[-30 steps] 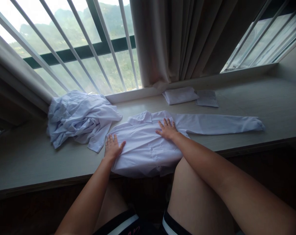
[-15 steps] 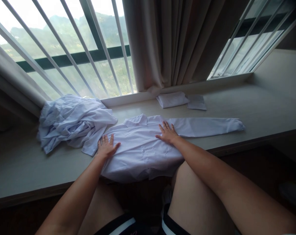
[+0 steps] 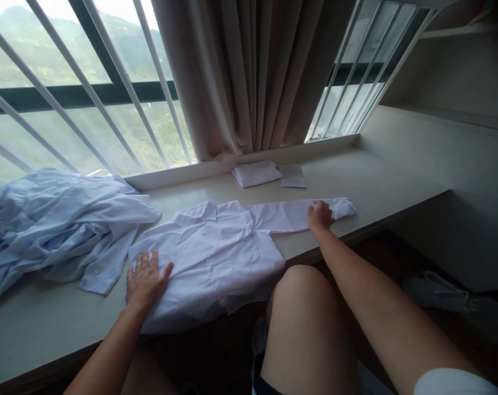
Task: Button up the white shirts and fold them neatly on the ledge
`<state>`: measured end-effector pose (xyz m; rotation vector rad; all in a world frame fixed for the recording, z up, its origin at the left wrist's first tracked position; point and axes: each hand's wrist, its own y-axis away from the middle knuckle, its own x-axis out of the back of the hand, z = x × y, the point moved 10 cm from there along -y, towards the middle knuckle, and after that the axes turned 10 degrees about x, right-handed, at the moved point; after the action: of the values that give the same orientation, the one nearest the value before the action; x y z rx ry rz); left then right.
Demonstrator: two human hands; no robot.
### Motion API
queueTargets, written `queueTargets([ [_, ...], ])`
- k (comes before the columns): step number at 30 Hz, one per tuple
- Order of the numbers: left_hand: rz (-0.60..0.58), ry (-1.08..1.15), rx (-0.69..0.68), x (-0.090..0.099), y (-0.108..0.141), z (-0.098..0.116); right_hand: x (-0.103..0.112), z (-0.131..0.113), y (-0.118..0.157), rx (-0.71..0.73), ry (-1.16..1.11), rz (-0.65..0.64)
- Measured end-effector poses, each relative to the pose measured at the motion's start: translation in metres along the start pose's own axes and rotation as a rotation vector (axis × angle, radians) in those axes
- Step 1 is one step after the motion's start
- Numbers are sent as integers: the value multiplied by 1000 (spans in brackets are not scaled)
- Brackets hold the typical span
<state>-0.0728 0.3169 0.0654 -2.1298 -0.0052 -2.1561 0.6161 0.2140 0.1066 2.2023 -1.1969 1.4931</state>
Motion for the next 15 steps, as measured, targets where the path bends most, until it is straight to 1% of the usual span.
queueTargets([
  [2, -3, -1, -1, -1, -2, 1, 23, 60, -11, -149, 42, 30],
  [3, -3, -1, -1, -2, -2, 1, 31, 84, -16, -203, 57, 27],
  [5, 0, -5, 0, -2, -3, 2, 36, 123, -30, -274, 85, 6],
  [7, 6, -14, -1, -2, -3, 2, 33, 153, -44, -359, 111, -12],
  [9, 6, -22, -3, -3, -3, 2, 28, 174, -56, -439, 129, -20],
  [12, 8, -24, -6, -3, -2, 2, 27, 191, -70, -481, 156, -13],
  [13, 9, -24, -8, -3, -2, 2, 30, 193, -73, -468, 166, -2],
  [15, 11, -24, -9, -3, -2, 2, 43, 189, -81, -375, 186, 44],
])
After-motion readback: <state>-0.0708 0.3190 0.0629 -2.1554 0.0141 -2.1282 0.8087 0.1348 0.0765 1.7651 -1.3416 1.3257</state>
